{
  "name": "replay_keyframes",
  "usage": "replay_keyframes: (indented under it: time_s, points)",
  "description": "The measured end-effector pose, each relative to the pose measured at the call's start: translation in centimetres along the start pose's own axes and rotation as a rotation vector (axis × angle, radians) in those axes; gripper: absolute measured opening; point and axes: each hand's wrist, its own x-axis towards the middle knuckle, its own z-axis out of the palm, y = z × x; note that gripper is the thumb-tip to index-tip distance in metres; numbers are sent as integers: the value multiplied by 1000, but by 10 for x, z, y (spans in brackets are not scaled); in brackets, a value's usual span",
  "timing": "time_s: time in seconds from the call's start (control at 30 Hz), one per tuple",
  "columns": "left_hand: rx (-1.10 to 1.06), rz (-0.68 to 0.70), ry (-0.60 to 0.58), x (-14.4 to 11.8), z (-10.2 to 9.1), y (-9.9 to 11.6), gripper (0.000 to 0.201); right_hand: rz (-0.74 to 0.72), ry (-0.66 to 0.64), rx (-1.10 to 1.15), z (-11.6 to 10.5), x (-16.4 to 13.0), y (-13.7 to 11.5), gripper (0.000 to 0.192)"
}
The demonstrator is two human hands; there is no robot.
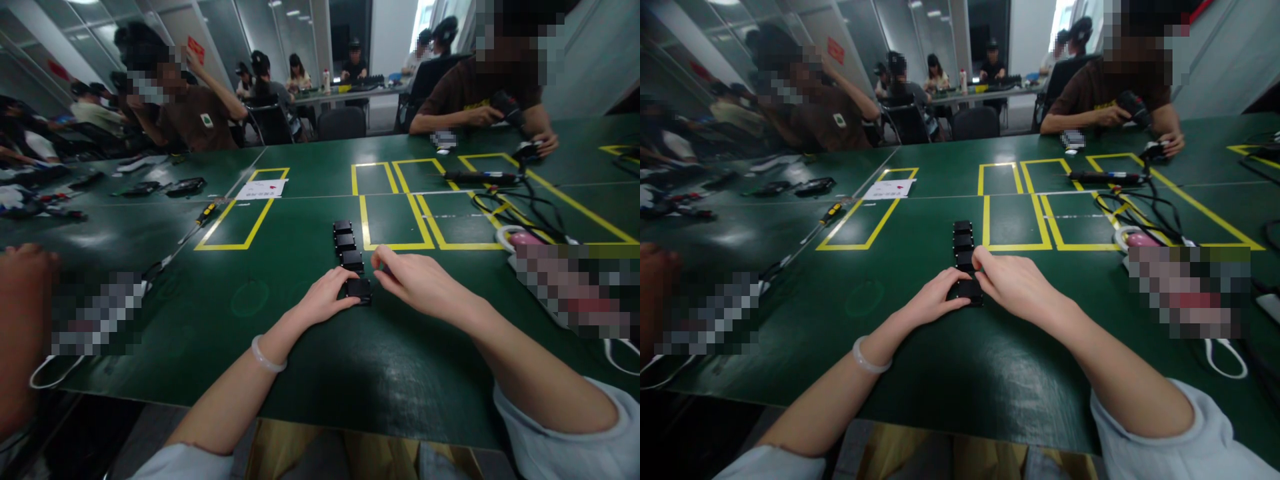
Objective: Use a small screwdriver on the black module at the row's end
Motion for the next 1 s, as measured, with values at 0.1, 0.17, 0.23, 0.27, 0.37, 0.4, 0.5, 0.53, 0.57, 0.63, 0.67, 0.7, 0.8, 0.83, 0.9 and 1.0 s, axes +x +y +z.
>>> replay_keyframes:
  time_s: [0.1,0.17,0.23,0.27,0.37,0.4,0.5,0.53,0.57,0.63,0.67,0.7,0.8,0.83,0.9,1.0]
  points:
    - [2,-3,-1,0,0,0,38,14,0,15,0,0,1,12]
    - [3,-3,2,0,1,0,38,19,-5,12,0,1,1,12]
    - [4,-2,4,0,1,0,39,22,-14,-1,1,2,1,17]
    - [6,-3,4,0,1,0,39,24,-18,-7,2,2,2,18]
    - [7,-7,1,0,1,0,39,12,-21,-3,1,2,2,13]
    - [7,-7,1,0,1,1,38,5,-21,9,0,1,1,11]
    - [9,-8,-1,0,1,1,38,2,-21,39,-3,-1,0,11]
    - [8,-7,0,0,1,0,38,5,-16,43,-3,-1,0,12]
    - [6,-6,4,0,1,0,38,7,-11,43,-3,-1,0,13]
    - [3,-2,9,0,2,-1,38,7,-2,28,-1,-1,0,15]
    - [2,0,11,0,2,-1,38,6,-1,15,0,-1,1,17]
    - [1,0,11,0,2,-2,39,7,-2,3,1,0,1,18]
    - [-1,-3,7,0,2,-2,39,3,-7,-2,2,0,3,13]
    - [-1,-4,7,0,2,-1,38,1,-8,8,1,0,3,11]
    - [0,-2,7,-1,2,-1,37,1,-5,30,0,-1,2,12]
    - [-3,4,12,0,2,-2,37,8,3,52,-1,-2,1,13]
